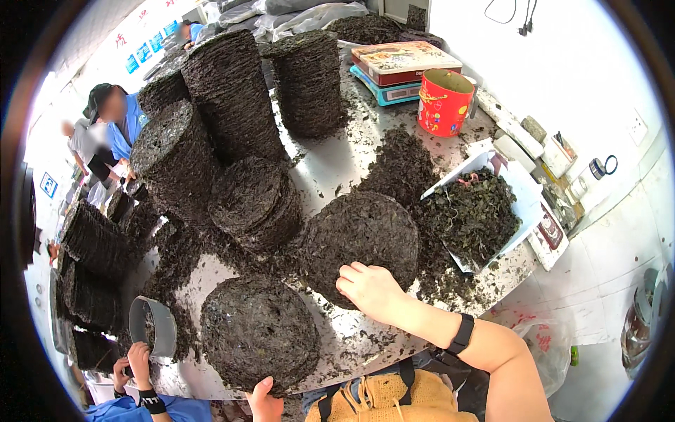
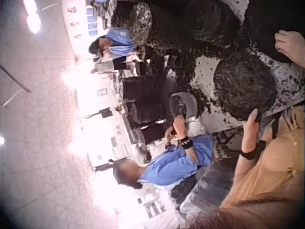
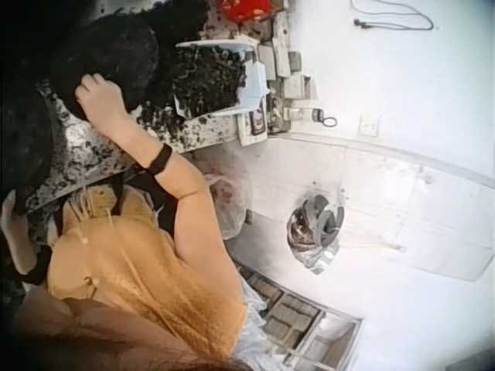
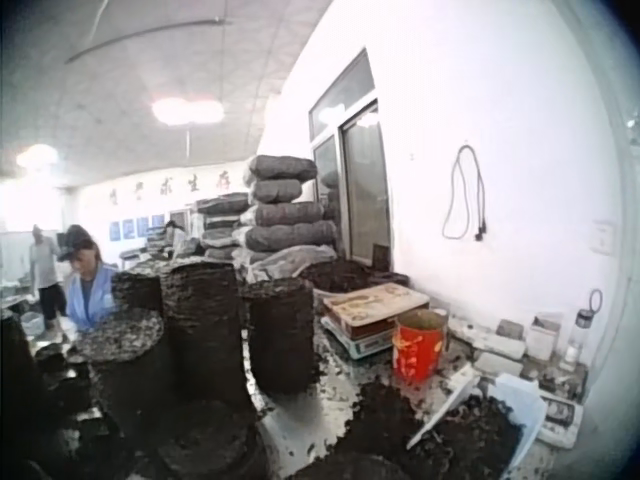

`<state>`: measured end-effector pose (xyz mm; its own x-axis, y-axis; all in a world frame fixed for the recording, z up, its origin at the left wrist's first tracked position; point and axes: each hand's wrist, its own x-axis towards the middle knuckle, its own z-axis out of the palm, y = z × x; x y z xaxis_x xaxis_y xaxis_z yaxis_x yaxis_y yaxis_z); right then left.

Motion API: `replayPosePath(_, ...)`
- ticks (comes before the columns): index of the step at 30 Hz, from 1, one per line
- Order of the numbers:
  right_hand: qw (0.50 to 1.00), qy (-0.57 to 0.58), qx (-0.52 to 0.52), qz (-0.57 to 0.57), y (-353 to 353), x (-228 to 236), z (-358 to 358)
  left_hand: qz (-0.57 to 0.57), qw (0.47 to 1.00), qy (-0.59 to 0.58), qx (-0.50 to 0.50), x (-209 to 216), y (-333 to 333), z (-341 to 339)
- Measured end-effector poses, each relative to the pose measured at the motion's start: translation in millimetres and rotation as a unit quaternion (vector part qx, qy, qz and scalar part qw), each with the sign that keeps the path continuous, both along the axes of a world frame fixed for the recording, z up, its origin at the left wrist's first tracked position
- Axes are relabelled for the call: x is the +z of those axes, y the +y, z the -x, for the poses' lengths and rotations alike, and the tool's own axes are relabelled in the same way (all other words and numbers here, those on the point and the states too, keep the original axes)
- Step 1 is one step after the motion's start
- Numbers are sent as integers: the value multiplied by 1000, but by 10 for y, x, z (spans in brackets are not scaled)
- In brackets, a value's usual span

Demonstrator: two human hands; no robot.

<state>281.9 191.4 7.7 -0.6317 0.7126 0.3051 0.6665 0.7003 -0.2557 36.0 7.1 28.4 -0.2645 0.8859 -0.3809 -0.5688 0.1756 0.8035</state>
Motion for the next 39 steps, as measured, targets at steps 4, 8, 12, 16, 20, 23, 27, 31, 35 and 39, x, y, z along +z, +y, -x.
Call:
replayPosePath(4, 982, 108, -31, 152, -1, 160, -102, 3, 1000, -12, 2, -121, -27, 40)
replayPosePath(8, 932, 237, -107, 251, -21, 397, -415, -18, 999, -22, -23, -129, 21, 89)
replayPosePath(12, 963, 175, -48, 200, -64, 511, -284, -37, 998, -43, -35, -129, 60, 99)
replayPosePath(16, 994, 94, -25, 58, 11, 286, -137, 19, 1000, -18, 4, -241, 21, 145)
replayPosePath(20, 996, 9, -29, 82, 31, 167, -80, 130, 985, 41, 106, -354, -61, 131)
replayPosePath(23, 989, 42, -30, 142, 33, 176, -114, -1, 1000, -17, 20, -201, 34, 101)
replayPosePath(27, 909, 293, -74, 287, -21, 402, -441, -46, 996, -59, -57, -337, -2, 212)
replayPosePath(31, 938, 191, -276, 91, -90, 490, -1266, 144, 981, 41, 121, -427, -33, 157)
replayPosePath(35, 965, 51, -252, -59, -173, 658, -1120, 75, 996, 4, 42, -409, 15, 157)
replayPosePath(39, 981, 147, -88, 88, -120, 598, -397, -8, 998, -45, -42, -249, 77, 147)
